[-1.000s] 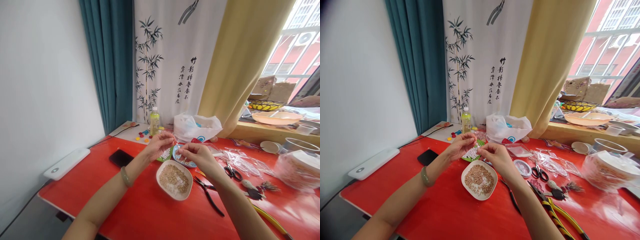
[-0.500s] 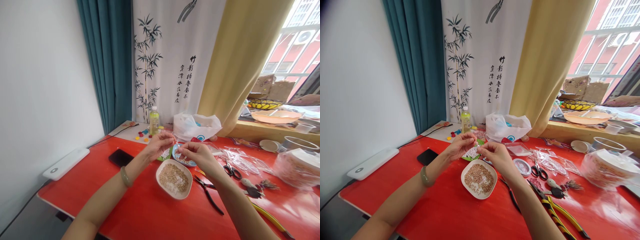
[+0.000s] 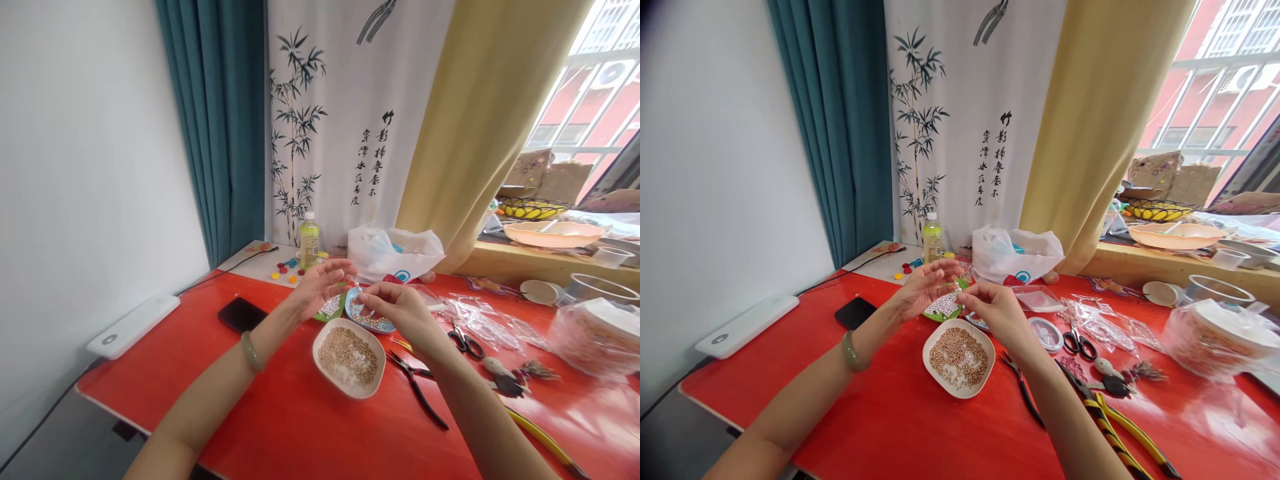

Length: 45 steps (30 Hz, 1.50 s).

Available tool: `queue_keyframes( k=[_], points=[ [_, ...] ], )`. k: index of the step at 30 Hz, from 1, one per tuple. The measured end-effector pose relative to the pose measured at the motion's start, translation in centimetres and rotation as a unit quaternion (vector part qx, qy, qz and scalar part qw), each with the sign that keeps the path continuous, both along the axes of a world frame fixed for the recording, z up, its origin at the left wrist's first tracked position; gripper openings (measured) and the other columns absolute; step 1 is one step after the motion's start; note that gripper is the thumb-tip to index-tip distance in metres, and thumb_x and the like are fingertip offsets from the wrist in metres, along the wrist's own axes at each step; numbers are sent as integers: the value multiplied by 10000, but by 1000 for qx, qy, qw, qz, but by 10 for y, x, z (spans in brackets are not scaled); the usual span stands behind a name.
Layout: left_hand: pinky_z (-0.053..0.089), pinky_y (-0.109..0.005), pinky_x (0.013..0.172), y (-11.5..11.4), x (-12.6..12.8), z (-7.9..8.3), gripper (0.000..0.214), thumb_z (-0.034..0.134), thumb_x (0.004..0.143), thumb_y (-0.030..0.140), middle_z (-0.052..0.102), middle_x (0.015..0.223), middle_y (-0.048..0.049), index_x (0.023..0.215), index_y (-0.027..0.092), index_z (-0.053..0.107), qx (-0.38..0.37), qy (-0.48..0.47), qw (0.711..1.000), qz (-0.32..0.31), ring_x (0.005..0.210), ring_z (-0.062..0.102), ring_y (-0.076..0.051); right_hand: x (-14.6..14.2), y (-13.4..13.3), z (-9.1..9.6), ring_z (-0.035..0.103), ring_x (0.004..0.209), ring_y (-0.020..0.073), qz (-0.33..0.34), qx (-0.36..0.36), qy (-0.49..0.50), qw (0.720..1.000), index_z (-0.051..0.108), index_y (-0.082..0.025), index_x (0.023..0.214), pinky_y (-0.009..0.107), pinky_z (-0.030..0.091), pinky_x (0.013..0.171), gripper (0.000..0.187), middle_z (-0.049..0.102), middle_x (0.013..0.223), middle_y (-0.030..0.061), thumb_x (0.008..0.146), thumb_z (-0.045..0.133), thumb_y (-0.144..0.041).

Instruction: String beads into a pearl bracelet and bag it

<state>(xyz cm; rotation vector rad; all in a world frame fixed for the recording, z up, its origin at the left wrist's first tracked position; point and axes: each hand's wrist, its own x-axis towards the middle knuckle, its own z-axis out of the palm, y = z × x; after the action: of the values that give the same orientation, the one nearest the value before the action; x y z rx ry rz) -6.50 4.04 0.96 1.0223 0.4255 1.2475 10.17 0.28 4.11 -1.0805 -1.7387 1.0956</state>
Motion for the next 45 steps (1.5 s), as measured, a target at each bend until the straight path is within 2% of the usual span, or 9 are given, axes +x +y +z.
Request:
queue_keyframes(
  k=[7,10,12,13,16,20,26,35,45],
  points=[
    [488,-233,709,10,-5,-6,355,677,665,317,594,1000,-64,967,151,596,-5,11,1000,27,783,577,-112,3,3,2,514,549,94,-20,9,9,1000,607,-163,632,236,412,551,196,595,600,2,682,626,-352],
    [483,-247,725,19,-9,-13,369,584,741,377,578,1056,-84,1037,159,551,35,112,991,71,815,579,-120,6,4,3,525,552,95,-23,13,21,999,604,-168,620,239,415,556,203,590,592,-2,671,632,-362],
    [480,-263,719,28,-13,-22,379,496,791,403,576,1072,-104,1074,152,522,89,267,950,139,840,580,-139,9,4,5,530,553,98,-31,14,33,999,601,-171,615,243,416,556,207,583,582,-5,664,634,-369],
    [477,-263,714,34,-16,-28,370,464,805,407,582,1065,-96,1072,158,522,128,385,896,179,849,578,-144,10,3,7,528,550,99,-36,15,36,999,601,-172,616,246,415,555,208,579,576,-6,663,634,-372],
    [448,-319,753,52,-26,-50,294,641,661,293,586,1041,-110,907,136,608,134,481,840,212,848,565,-196,13,2,10,521,540,99,-50,13,38,998,599,-173,612,251,411,553,213,572,560,-8,659,633,-378],
    [427,-303,765,67,-35,-73,155,655,598,167,644,891,-64,753,158,658,152,566,789,184,815,567,-194,15,2,13,522,547,100,-57,16,40,997,602,-174,618,254,412,563,204,569,556,-11,661,633,-371],
    [422,-228,662,72,-39,-83,139,586,624,85,667,717,-22,705,159,671,173,638,741,116,695,585,-141,15,0,16,520,545,101,-61,25,38,997,596,-174,614,257,413,562,202,567,553,-13,671,622,-365],
    [401,-214,582,70,-38,-90,108,628,589,130,666,675,-17,675,171,679,178,674,713,73,621,579,-144,16,0,16,518,553,105,-60,28,34,997,592,-173,608,258,409,557,198,563,562,-7,679,612,-356],
    [409,-247,619,69,-37,-93,56,659,551,132,655,626,-26,584,177,663,167,653,733,90,624,570,-164,15,-3,18,526,557,114,-64,25,31,997,586,-182,595,277,413,575,199,555,557,-9,676,613,-361]
  ],
)
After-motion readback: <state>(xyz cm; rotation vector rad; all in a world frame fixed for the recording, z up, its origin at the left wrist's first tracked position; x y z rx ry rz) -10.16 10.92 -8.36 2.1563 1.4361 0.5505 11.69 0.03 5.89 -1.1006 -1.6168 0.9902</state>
